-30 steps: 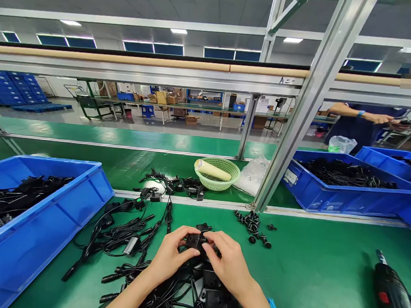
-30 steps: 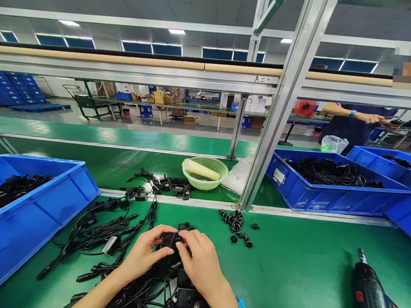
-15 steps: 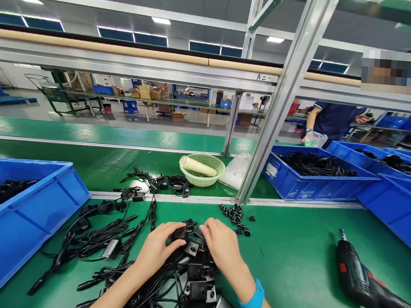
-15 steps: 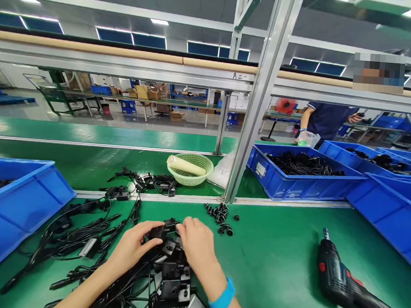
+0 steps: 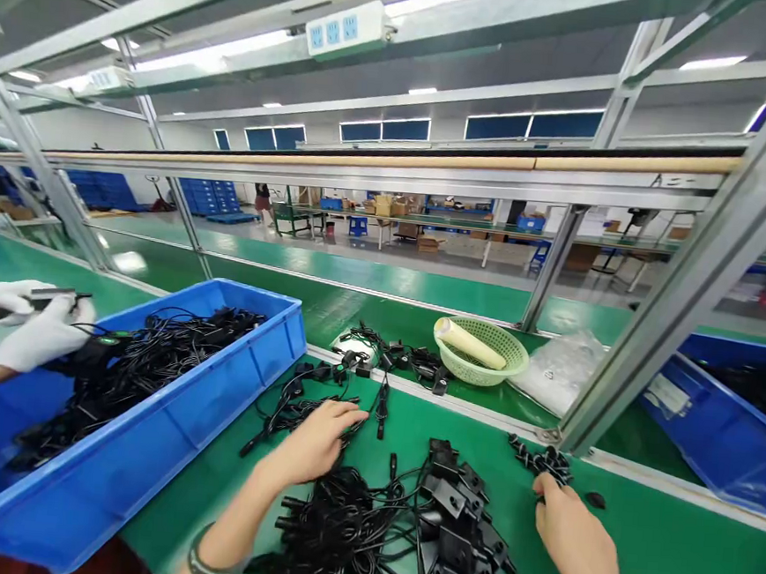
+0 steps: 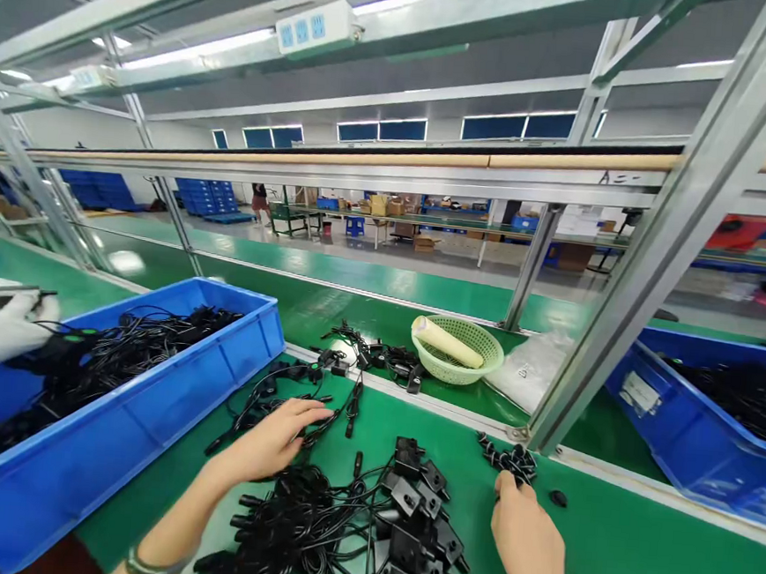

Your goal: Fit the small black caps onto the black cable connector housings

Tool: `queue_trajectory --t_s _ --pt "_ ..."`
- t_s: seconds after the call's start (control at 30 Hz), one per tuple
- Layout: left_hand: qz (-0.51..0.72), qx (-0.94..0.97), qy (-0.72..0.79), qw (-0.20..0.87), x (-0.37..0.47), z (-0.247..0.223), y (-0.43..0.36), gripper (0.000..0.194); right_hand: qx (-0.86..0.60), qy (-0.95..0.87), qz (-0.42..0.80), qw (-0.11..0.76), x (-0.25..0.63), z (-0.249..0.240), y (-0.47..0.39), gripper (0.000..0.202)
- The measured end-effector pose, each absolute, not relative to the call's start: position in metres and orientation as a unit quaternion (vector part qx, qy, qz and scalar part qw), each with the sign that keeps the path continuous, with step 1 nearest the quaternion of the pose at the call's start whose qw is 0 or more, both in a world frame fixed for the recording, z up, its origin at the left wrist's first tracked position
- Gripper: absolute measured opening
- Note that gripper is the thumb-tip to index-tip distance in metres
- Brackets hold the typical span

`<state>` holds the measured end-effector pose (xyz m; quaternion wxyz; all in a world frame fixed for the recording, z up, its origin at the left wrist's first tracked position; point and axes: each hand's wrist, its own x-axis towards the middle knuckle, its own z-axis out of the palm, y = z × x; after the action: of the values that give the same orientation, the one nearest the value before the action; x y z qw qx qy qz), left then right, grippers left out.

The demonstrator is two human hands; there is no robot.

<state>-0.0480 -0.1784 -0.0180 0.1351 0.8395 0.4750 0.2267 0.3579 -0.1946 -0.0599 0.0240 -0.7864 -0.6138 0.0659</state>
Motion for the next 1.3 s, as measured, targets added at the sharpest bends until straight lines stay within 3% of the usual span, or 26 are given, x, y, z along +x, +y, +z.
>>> queue_trajectory --t_s 0.1,0.23,0.3,0.4,0.47,0.53,0.63,0.7,0.8,0.93,1.07,1.3 --pt "0.162 0.842 0.502 0.114 -0.087 -0.029 -0.179 0.073 -0.746 -0.632 0.129 0.165 0.353 -0.059 -0.193 0.031" --pt "0.152 0.821 0.548 0.049 -0.092 -0.054 -0.175 0.040 -0.634 -0.632 0.245 0.373 0.330 -0.058 -0.195 0.039" --pt "0.190 0.808 0.557 0.033 -0.085 -0.056 -0.175 0.032 -0.587 -0.623 0.280 0.434 0.315 -0.055 -0.201 0.045" --pt "0.346 0.767 0.532 0.097 -0.068 -0.037 -0.177 0.038 -0.520 -0.605 0.351 0.491 0.296 -0.045 -0.212 0.054" --pt "0.465 0.709 0.476 0.233 -0.050 -0.018 -0.179 0.044 -0.487 -0.592 0.385 0.514 0.288 -0.036 -0.219 0.057" --pt "0.520 0.619 0.385 0.445 -0.027 -0.002 -0.178 0.048 -0.466 -0.588 0.386 0.537 0.283 -0.029 -0.225 0.051" --pt "0.480 0.428 0.261 0.720 0.013 0.001 -0.172 0.048 -0.442 -0.599 0.359 0.564 0.278 -0.026 -0.229 0.040" --pt "0.445 0.342 0.229 0.795 0.037 -0.010 -0.167 0.040 -0.432 -0.599 0.343 0.580 0.274 -0.028 -0.230 0.036" --pt "0.388 0.308 0.236 0.836 0.058 -0.027 -0.164 0.042 -0.437 -0.592 0.313 0.601 0.268 -0.033 -0.229 0.027" --pt "0.348 0.302 0.261 0.848 0.065 -0.033 -0.170 0.052 -0.437 -0.644 0.177 0.602 0.261 -0.030 -0.233 0.007" --pt "0.372 0.305 0.283 0.830 0.067 -0.029 -0.177 0.040 -0.399 -0.689 0.088 0.598 0.254 -0.022 -0.238 0.015" --pt "0.354 0.345 0.279 0.823 0.070 -0.026 -0.181 0.045 -0.382 -0.732 0.010 0.564 0.248 -0.030 -0.237 0.021"
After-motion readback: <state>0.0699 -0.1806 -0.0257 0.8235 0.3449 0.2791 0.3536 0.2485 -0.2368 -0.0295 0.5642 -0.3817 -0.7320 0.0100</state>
